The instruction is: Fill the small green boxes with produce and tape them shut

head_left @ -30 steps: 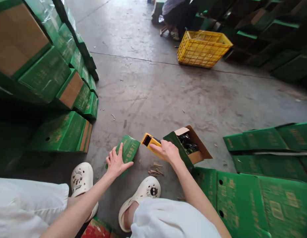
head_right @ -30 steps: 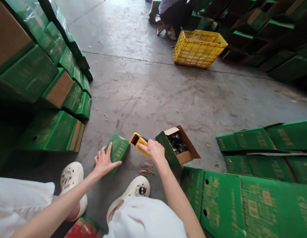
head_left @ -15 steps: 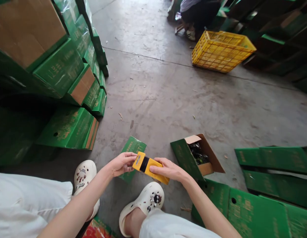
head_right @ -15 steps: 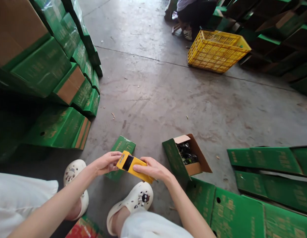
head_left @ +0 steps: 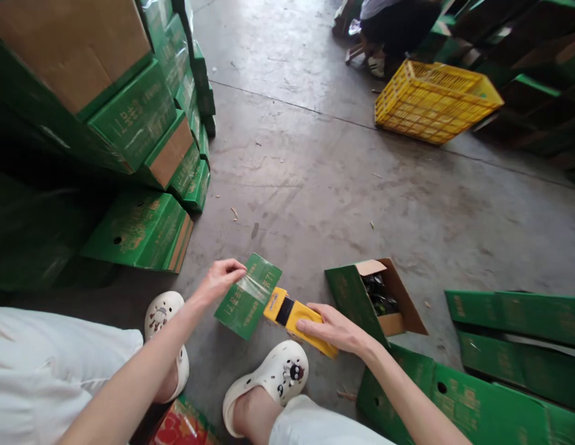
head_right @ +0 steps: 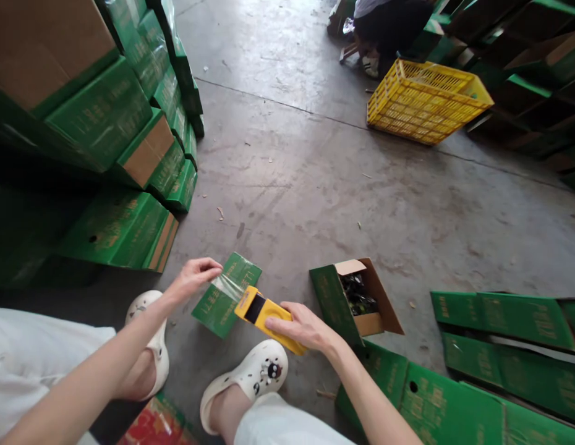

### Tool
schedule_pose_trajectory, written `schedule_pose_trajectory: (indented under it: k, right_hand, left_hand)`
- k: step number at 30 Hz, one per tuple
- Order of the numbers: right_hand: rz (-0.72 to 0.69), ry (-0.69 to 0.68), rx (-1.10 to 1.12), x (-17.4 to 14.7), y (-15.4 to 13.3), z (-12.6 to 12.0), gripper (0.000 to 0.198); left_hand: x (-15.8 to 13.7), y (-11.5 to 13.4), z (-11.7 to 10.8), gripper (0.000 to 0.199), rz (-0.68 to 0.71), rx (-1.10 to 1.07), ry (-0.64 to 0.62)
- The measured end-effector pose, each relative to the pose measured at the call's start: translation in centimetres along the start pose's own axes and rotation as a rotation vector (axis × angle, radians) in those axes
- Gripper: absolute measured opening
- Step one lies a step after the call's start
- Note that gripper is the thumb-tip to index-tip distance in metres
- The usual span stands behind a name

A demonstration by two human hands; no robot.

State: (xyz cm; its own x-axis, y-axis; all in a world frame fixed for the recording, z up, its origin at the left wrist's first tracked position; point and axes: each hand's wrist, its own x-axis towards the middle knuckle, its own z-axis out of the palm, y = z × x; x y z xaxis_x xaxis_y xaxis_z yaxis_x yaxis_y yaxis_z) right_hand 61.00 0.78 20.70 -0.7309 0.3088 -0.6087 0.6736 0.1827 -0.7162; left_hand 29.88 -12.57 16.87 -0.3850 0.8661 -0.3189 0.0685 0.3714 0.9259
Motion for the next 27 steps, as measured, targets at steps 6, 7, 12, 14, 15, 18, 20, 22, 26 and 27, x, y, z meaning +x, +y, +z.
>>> schedule_pose_trajectory:
  k: [6,7,12,14,15,18,20,22,26,27]
  right_hand:
    - [0.059,0.049,-0.059,-1.0,4.1,0.7,0.049]
    - [0.052,0.052,-0.053,-0.8,4.4,1.0,0.05]
    - [0.039,0.051,0.029,0.5,5.4,1.7,0.056]
    - [0.047,0.048,0.064,0.8,5.9,1.7,0.058]
    - [0.051,0.05,0.066,0.9,6.1,1.7,0.058]
    - [0.078,0.07,0.017,1.3,6.8,2.0,0.058]
    - [0.097,0.079,-0.04,1.8,7.1,2.2,0.057]
    - [0.107,0.082,-0.089,2.3,7.3,2.5,0.056]
    - [0.123,0.084,-0.119,4.0,6.9,3.1,0.053]
    - [0.131,0.08,-0.124,4.5,6.7,3.2,0.052]
  left_hand:
    - [2.0,-2.2,-5.0,0.036,0.009,0.04,0.084]
    - [2.0,-2.6,-5.1,0.036,0.008,0.041,0.08]
    - [1.5,-4.4,-4.7,0.039,-0.032,0.052,0.086]
    - [1.4,-5.0,-4.5,0.041,-0.044,0.054,0.097]
    - [1.3,-5.3,-4.4,0.042,-0.049,0.052,0.105]
    - [1.5,-6.5,-3.8,0.044,-0.059,0.047,0.125]
    - [1.6,-7.5,-3.4,0.044,-0.058,0.047,0.127]
    - [1.8,-8.5,-2.8,0.044,-0.06,0.049,0.129]
    - [1.7,-10.7,-0.8,0.046,-0.079,0.044,0.123]
    - [1.7,-11.2,-0.2,0.047,-0.084,0.044,0.123]
